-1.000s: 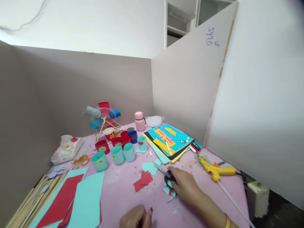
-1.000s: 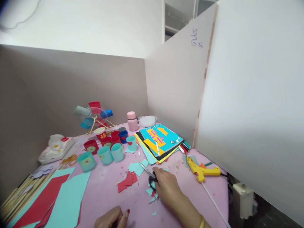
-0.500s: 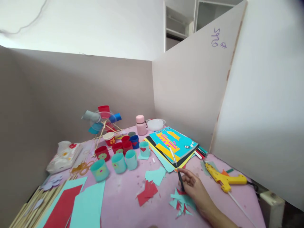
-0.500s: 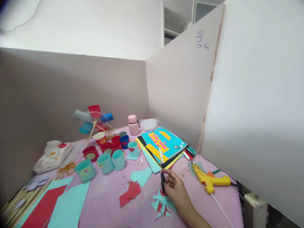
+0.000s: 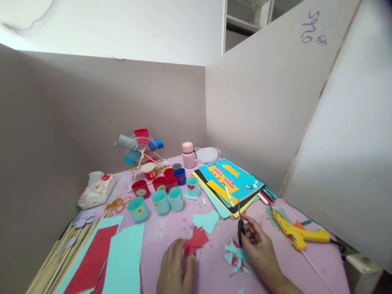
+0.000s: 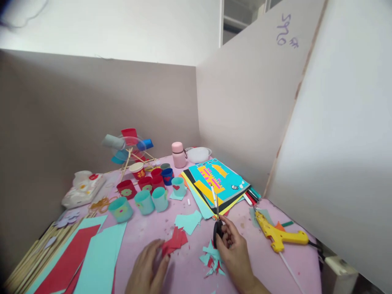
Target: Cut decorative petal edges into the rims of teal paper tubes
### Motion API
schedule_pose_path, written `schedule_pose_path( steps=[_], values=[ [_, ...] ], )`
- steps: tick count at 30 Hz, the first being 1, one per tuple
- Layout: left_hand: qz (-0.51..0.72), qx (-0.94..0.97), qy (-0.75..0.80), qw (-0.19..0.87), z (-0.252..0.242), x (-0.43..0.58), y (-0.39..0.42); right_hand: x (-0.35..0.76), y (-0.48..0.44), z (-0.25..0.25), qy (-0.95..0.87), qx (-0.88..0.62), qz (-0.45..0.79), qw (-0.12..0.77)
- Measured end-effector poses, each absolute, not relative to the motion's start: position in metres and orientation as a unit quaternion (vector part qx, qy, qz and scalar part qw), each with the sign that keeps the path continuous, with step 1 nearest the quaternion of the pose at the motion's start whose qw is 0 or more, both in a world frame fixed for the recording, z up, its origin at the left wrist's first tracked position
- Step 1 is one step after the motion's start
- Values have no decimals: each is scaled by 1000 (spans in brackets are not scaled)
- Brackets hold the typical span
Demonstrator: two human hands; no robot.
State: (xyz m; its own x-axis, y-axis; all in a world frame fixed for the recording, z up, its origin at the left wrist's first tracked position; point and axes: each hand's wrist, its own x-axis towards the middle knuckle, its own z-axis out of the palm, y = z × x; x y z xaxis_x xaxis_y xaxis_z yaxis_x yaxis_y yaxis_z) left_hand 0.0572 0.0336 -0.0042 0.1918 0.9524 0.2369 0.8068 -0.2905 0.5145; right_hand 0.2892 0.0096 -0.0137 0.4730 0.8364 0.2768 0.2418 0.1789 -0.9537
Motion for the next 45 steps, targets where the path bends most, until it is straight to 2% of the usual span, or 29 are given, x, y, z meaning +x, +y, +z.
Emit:
schedule_pose_path(
  steps=[4,9,13,18,22,26,30,32,35,39,45],
  values=[
    [221,741,623,115,24,79,57,286,6,-13,-478,-582,252,608],
    [151,730,661,88,33,99,70,284,3,-8,-490,-573,263,602],
    [110,712,677,151,42,76,81,283,-1,-3,-498,-566,268,600],
    [116,697,667,237,60,50,85,278,-4,2,-525,-558,265,585],
    [94,719,630,277,55,56,71,281,-3,2,-576,-588,230,520],
    [106,734,629,233,51,57,64,294,4,-1,-616,-655,127,419],
    [173,735,644,126,58,57,59,305,9,-4,-615,-685,89,381],
    [195,751,622,108,57,64,55,307,11,-5,-618,-686,94,373],
    [200,782,575,133,46,77,51,308,10,-5,-617,-683,107,376],
    [244,766,572,160,35,83,49,303,8,2,-606,-656,151,425],
    [292,708,582,272,44,82,41,265,17,14,-604,-542,359,461]
  ],
)
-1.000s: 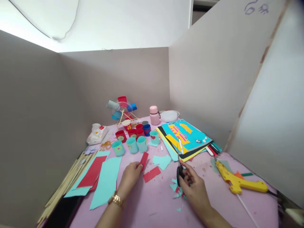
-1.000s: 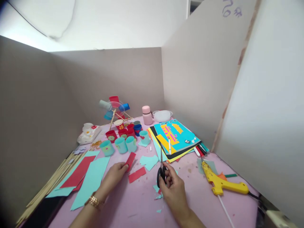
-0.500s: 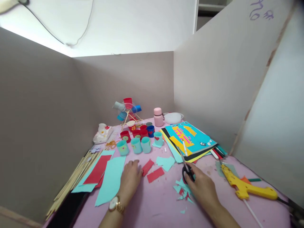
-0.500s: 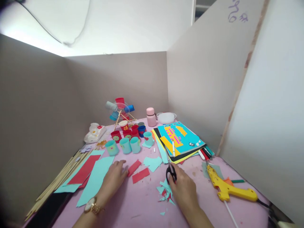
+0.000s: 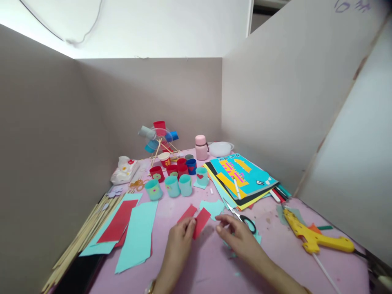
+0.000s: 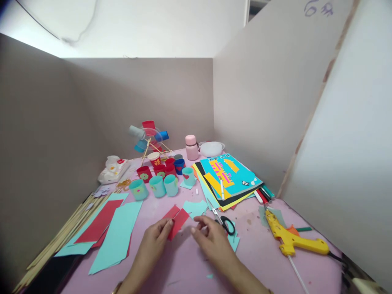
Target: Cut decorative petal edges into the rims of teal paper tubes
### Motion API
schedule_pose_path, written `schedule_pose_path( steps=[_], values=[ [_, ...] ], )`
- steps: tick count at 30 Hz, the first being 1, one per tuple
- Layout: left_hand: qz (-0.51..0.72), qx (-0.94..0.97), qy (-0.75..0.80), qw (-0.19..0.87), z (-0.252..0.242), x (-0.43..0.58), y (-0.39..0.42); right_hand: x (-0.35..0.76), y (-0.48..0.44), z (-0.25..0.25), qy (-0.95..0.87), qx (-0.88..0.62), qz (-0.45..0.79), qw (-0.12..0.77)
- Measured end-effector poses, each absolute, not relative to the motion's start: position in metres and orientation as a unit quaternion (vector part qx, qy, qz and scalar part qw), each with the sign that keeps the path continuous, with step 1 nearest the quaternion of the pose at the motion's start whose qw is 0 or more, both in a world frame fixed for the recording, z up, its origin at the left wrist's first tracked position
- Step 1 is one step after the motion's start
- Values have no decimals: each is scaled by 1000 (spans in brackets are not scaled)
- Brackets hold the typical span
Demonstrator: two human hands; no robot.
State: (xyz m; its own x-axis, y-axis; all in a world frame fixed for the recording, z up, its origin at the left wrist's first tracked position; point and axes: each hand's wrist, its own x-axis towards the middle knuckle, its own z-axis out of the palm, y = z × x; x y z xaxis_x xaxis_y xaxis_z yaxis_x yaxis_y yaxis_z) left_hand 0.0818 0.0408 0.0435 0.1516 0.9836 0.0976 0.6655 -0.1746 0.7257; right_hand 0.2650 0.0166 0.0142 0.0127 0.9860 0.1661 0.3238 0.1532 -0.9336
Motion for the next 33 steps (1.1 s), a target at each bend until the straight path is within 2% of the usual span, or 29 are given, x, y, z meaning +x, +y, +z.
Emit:
schedule_pose_path(
  steps=[5,11,14,17,21,27,33],
  values=[
    [283,693,562,351,39,86,32,242,29,7,-557,-485,494,458],
    [192,709,526,427,33,83,22,244,26,3,-512,-488,515,484],
    [243,706,578,331,39,73,34,247,32,16,-541,-488,485,484],
    [269,696,628,219,41,60,52,243,48,30,-601,-490,449,443],
    [262,694,641,197,35,49,65,230,68,38,-676,-490,373,405],
    [274,677,611,306,32,38,54,225,66,45,-755,-437,283,398],
    [286,669,522,446,38,43,38,219,54,35,-783,-422,302,344]
  ],
)
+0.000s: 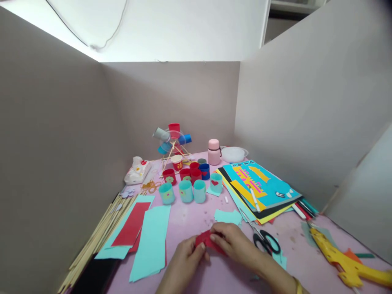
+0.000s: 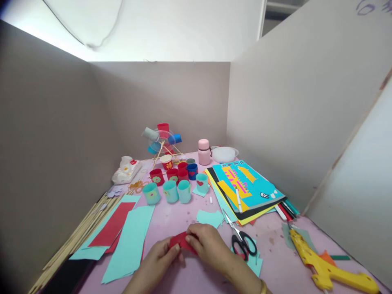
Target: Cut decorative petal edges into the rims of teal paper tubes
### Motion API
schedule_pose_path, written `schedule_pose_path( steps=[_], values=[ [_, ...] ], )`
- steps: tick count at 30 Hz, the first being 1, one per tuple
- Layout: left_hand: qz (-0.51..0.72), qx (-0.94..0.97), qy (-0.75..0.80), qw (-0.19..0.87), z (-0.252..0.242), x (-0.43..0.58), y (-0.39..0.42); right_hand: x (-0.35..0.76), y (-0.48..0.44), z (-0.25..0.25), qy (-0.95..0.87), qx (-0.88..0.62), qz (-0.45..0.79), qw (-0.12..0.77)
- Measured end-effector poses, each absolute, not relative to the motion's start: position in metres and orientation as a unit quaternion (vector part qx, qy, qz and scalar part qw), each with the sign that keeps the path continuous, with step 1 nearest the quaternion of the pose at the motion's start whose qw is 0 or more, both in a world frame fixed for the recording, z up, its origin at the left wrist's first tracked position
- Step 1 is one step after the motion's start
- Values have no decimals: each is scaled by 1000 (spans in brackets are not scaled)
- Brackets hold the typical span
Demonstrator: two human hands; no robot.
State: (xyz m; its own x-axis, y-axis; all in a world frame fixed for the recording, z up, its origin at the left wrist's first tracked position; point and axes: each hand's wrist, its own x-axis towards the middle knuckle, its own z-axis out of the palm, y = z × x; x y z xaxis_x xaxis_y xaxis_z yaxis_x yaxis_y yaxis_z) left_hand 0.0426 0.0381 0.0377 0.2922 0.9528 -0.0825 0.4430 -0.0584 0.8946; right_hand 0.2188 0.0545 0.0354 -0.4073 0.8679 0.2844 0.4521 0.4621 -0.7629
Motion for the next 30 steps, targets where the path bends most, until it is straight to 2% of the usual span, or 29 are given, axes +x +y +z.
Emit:
schedule_pose_path(
  steps=[6,11,22,30],
  values=[
    [326,601,532,499,27,40,40,216,46,31,-747,-434,325,385],
    [307,609,502,532,33,40,33,220,47,33,-699,-450,376,409],
    [247,605,426,626,37,54,26,220,46,25,-610,-381,606,339],
    [309,562,441,628,33,58,25,234,46,39,-576,-405,603,375]
  ],
)
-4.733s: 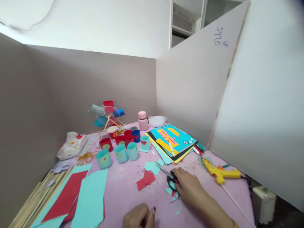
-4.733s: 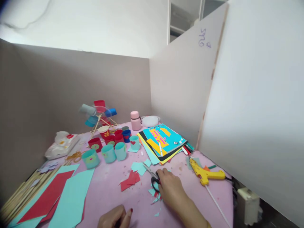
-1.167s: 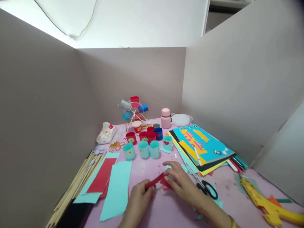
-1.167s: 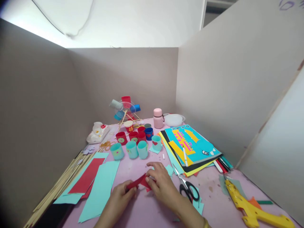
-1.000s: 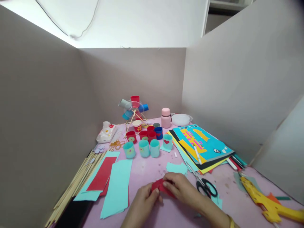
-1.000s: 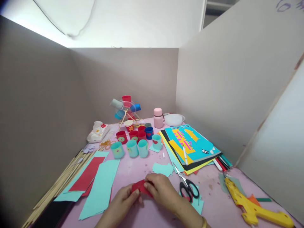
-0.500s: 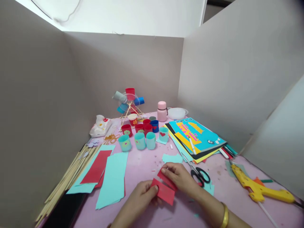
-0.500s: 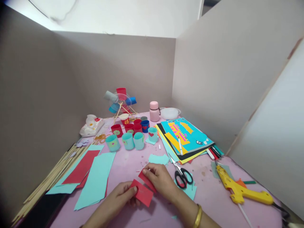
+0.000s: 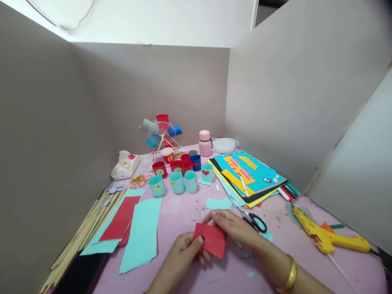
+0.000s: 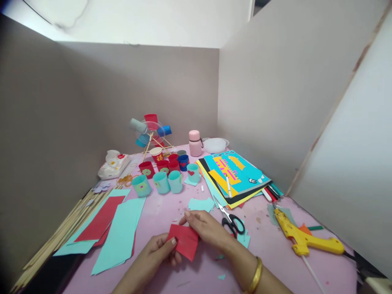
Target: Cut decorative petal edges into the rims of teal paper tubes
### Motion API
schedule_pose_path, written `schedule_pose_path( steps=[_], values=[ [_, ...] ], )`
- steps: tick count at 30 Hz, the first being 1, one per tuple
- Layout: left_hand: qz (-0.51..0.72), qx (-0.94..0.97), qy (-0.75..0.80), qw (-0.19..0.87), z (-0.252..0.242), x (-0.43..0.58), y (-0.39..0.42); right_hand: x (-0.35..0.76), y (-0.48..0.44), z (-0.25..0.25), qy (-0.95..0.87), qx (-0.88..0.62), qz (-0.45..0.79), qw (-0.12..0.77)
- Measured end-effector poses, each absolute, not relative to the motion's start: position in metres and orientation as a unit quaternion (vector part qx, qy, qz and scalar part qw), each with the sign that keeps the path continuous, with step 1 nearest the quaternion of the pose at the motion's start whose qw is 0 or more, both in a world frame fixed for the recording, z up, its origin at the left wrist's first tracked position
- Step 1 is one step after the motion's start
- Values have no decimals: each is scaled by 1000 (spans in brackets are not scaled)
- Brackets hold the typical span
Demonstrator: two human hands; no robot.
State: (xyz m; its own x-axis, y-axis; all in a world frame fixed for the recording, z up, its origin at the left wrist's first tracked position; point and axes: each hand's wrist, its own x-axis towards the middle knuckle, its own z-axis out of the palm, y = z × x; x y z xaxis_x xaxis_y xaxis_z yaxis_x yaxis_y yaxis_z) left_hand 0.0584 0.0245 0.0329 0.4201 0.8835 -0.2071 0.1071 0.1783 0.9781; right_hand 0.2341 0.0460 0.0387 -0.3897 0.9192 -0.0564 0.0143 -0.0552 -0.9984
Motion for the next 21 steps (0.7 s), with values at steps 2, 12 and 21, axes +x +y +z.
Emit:
schedule_pose_path(
  steps=[2,12,21],
  values=[
    [331,549,454,620,30,57,27,238,45,36,-571,-401,618,363],
    [341,512,462,639,30,55,30,244,46,23,-526,-432,621,389],
    [349,481,464,656,30,51,28,250,45,28,-515,-443,601,421]
  ],
)
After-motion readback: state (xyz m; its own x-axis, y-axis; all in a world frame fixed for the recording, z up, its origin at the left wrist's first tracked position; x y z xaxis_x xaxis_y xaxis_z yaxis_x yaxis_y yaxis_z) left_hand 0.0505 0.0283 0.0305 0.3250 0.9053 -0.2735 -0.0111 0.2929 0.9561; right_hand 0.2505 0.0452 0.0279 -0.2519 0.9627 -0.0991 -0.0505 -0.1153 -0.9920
